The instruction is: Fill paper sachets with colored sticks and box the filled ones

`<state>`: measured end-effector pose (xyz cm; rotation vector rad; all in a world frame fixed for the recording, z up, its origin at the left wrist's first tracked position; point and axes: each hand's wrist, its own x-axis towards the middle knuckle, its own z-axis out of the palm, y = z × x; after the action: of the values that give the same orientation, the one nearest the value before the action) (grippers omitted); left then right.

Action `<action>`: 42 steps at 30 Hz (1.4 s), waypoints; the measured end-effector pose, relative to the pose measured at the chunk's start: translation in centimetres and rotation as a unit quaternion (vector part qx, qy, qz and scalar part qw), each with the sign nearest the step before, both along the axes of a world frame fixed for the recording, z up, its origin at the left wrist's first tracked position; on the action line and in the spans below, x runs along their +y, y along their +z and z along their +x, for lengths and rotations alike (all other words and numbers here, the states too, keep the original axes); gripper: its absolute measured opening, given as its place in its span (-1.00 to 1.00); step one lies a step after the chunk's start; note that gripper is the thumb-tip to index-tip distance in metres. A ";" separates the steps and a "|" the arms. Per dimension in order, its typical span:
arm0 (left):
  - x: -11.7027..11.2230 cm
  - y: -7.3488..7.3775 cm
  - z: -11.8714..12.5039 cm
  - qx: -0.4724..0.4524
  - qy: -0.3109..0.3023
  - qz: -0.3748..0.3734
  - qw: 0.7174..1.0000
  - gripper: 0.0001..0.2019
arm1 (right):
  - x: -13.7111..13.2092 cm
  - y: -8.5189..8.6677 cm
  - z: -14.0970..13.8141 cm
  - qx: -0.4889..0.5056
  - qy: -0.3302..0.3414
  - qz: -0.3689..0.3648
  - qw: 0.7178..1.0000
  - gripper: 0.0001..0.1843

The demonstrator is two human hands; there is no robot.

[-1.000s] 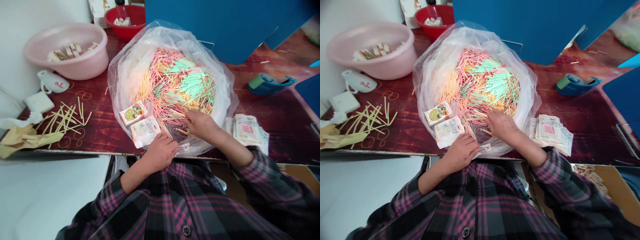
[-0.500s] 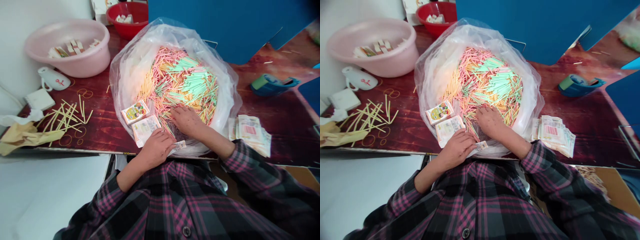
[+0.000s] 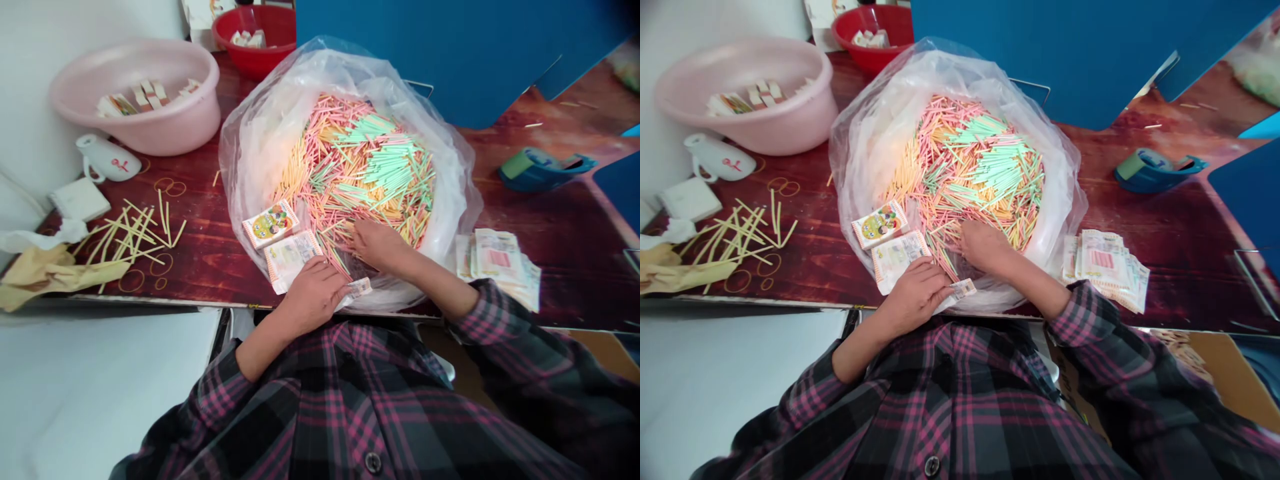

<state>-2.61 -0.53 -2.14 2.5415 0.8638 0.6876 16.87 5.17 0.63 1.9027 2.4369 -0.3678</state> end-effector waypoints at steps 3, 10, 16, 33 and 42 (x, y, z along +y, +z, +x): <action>0.3 0.6 -0.5 -0.039 -0.010 -0.063 0.997 -0.70 | 0.2 -0.4 1.7 0.129 -0.033 0.002 0.991 -0.70; 2.4 3.3 -0.1 -0.207 0.094 -0.159 0.961 -0.72 | -1.3 -1.7 3.0 0.325 0.040 0.023 0.945 -0.69; 4.1 2.4 3.9 -0.220 0.061 -0.232 0.946 -0.72 | -1.7 -4.1 3.1 0.354 0.065 0.017 0.933 -0.69; 0.2 1.6 0.5 -0.079 -0.045 -0.117 0.989 -0.71 | -2.1 0.6 1.0 0.005 0.049 0.030 0.998 -0.50; 0.0 0.6 0.7 -0.022 -0.042 -0.061 0.997 -0.69 | -3.4 0.3 1.2 -0.092 0.099 0.014 0.991 -0.62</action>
<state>-1.94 -0.54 -1.49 2.4297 0.7556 0.6412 18.04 1.78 0.91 1.6041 2.4874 -0.1425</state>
